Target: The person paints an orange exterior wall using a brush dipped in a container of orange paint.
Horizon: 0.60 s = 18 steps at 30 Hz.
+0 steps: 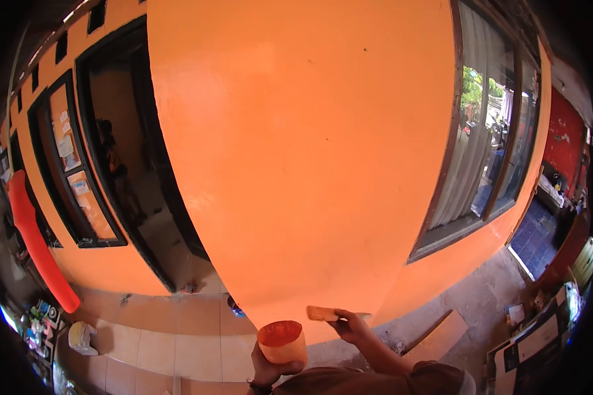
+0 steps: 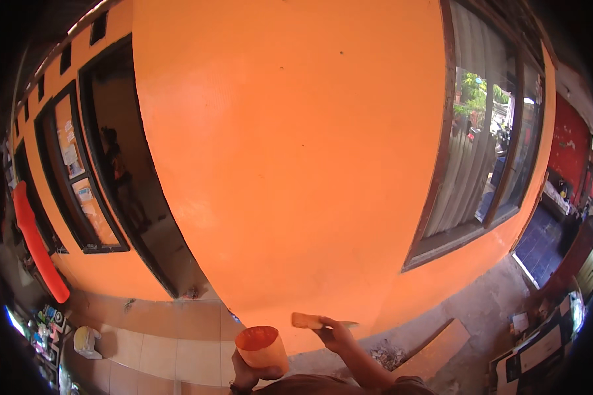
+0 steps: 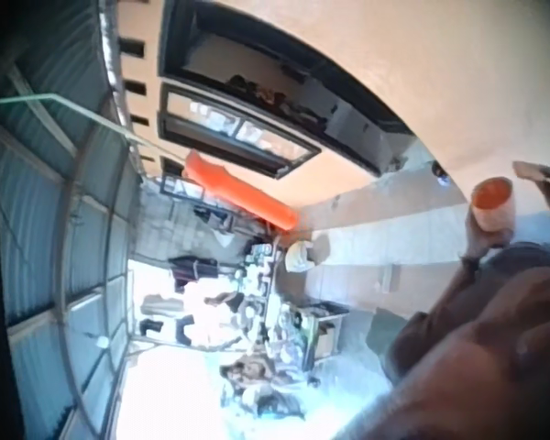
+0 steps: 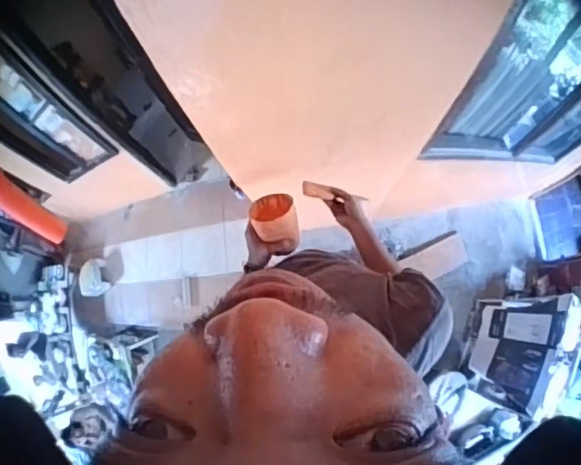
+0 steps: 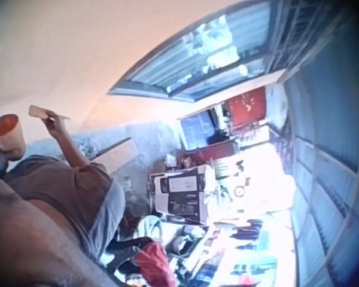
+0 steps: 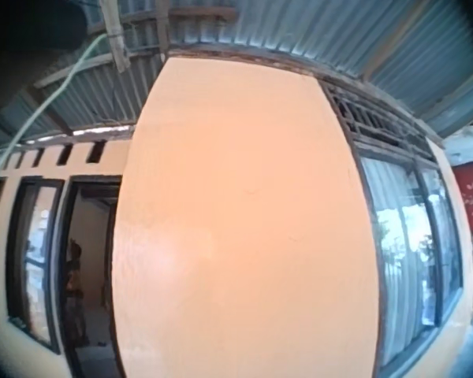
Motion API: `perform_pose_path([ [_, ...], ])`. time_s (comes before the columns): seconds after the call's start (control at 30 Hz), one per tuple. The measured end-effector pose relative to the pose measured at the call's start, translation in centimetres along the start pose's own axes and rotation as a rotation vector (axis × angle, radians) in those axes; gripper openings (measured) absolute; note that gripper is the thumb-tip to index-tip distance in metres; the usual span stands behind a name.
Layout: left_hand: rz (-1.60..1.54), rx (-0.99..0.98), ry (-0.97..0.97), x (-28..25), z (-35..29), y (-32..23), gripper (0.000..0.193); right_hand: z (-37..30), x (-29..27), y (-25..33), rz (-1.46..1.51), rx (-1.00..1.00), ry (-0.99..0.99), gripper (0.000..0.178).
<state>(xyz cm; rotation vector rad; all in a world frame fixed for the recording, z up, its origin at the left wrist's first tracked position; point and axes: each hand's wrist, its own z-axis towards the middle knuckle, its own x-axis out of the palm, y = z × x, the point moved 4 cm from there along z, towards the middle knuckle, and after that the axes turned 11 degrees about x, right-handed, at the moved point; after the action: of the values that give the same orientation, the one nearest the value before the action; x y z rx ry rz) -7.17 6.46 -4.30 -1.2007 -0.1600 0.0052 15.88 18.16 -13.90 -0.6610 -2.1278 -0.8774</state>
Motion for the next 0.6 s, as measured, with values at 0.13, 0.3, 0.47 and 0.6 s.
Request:
perform_pose_path([
  [0.13, 0.053, 0.032, -0.036, 2.1, -0.2, -1.5, 0.092, -1.1, 2.6, 1.3, -0.217, 0.083, 0.112, 0.015],
  [0.3, 0.100, 0.111, -0.066, 5.6, -0.4, -3.2, 0.089, -4.3, 4.3, 5.5, -0.291, -0.009, 0.221, 0.023],
  [0.47, -0.030, 0.061, -0.032, 9.9, -1.0, -3.4, 0.093, -9.0, 4.7, 10.1, -0.092, -0.049, 0.208, 0.027],
  [0.6, -0.056, 0.103, -0.023, 14.1, -2.3, -2.6, 0.094, -13.7, 5.8, 12.9, -0.118, -0.278, 0.386, 0.030],
])
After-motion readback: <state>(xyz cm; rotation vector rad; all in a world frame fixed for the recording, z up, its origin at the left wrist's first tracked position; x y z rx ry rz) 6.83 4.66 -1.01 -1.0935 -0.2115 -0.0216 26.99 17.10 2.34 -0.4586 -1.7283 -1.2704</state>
